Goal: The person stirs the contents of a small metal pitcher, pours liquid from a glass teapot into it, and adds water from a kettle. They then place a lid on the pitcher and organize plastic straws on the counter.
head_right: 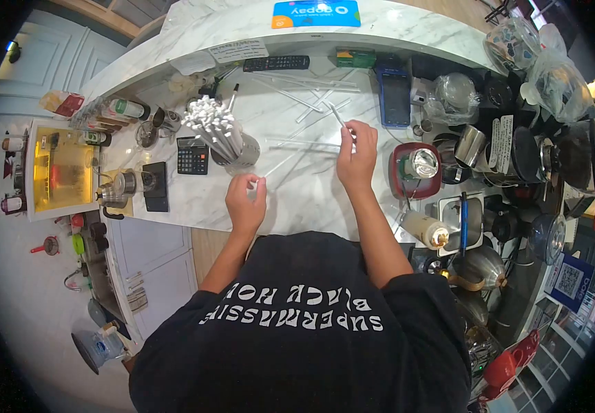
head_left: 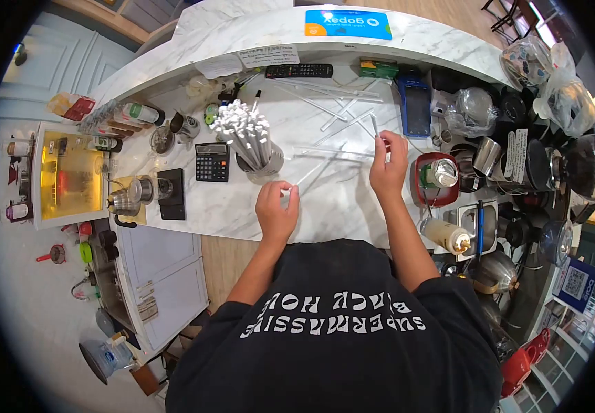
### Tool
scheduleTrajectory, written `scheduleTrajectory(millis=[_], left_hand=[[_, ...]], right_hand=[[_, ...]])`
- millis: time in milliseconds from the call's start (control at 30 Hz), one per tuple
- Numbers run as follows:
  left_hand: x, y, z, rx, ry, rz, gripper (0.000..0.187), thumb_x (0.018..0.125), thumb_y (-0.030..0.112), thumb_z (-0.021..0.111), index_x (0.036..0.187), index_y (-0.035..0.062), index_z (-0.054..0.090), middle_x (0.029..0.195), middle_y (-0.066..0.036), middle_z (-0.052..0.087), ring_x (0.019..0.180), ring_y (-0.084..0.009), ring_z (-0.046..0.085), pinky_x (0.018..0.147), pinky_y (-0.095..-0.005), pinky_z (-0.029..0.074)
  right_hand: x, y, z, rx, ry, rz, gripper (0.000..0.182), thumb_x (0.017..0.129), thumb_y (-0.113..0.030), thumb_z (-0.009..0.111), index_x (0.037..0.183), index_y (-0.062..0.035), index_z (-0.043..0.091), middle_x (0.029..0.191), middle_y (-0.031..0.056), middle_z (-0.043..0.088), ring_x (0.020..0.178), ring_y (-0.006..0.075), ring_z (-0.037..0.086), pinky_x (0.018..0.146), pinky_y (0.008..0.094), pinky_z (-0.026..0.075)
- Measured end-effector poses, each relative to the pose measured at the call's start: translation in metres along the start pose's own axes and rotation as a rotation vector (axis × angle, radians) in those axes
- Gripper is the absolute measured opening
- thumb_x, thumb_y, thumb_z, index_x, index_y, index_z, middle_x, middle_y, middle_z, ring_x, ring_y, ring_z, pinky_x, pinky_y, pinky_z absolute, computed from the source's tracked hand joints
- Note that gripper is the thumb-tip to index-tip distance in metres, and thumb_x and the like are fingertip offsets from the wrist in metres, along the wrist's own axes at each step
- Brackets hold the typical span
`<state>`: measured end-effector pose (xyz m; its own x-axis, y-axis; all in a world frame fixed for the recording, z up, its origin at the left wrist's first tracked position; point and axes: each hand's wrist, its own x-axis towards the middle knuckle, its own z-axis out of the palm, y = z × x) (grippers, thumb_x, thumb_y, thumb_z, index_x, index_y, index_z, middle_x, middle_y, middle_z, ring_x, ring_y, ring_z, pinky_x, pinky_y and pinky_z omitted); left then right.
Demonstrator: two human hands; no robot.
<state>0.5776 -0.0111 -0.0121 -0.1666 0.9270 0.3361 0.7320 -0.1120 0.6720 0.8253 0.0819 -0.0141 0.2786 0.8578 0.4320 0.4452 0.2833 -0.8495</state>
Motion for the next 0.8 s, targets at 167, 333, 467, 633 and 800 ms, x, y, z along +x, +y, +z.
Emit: scheduleTrajectory(millis=[167, 333, 467, 633, 800], left_hand=[[-0.011, -0.008, -0.049, -0.109, 0.092, -0.027, 0.018, 0.089, 0.007, 0.083, 0.091, 0.0037, 0.065, 0.09, -0.01, 0.067, 0.078, -0.0271, 0.062, 0.071, -0.039, 0.051], [-0.002, -0.02, -0.089, -0.179, 0.121, 0.054, 0.021, 0.086, 0.007, 0.085, 0.091, 0.0039, 0.065, 0.092, -0.009, 0.068, 0.082, -0.0272, 0.063, 0.074, -0.0383, 0.052], [0.007, -0.034, -0.119, -0.194, 0.099, 0.148, 0.018, 0.086, 0.003, 0.083, 0.093, 0.0027, 0.066, 0.093, -0.011, 0.069, 0.084, -0.0256, 0.066, 0.078, -0.0368, 0.053], [0.013, -0.066, -0.15, -0.241, 0.068, 0.226, 0.018, 0.086, 0.003, 0.083, 0.092, 0.0023, 0.067, 0.091, -0.011, 0.068, 0.085, -0.0272, 0.066, 0.078, -0.0372, 0.053], [0.019, -0.092, -0.174, -0.334, 0.069, 0.135, 0.016, 0.087, 0.002, 0.082, 0.092, 0.0014, 0.066, 0.089, -0.01, 0.068, 0.081, -0.023, 0.065, 0.077, -0.034, 0.052]], right_hand=[[-0.032, -0.015, -0.004, -0.081, -0.019, 0.043, 0.011, 0.103, -0.007, 0.066, 0.113, -0.0014, 0.069, 0.102, 0.0139, 0.067, 0.09, 0.0266, 0.063, 0.079, 0.0364, 0.051], [-0.063, -0.033, 0.002, 0.005, -0.087, 0.141, 0.013, 0.105, -0.008, 0.063, 0.115, 0.0005, 0.065, 0.101, 0.0143, 0.069, 0.091, 0.0249, 0.068, 0.082, 0.0362, 0.054], [-0.083, -0.058, 0.015, -0.01, -0.091, 0.175, 0.014, 0.106, -0.008, 0.062, 0.116, 0.0013, 0.065, 0.097, 0.0128, 0.071, 0.086, 0.0234, 0.069, 0.081, 0.0356, 0.055], [-0.101, -0.082, 0.044, 0.034, -0.052, 0.176, 0.013, 0.106, -0.008, 0.062, 0.115, 0.0013, 0.065, 0.098, 0.0127, 0.071, 0.087, 0.0223, 0.07, 0.08, 0.0356, 0.056], [-0.11, -0.096, 0.077, 0.024, -0.042, 0.136, 0.013, 0.106, -0.008, 0.063, 0.114, 0.0016, 0.065, 0.098, 0.012, 0.071, 0.088, 0.0213, 0.07, 0.082, 0.0349, 0.056]])
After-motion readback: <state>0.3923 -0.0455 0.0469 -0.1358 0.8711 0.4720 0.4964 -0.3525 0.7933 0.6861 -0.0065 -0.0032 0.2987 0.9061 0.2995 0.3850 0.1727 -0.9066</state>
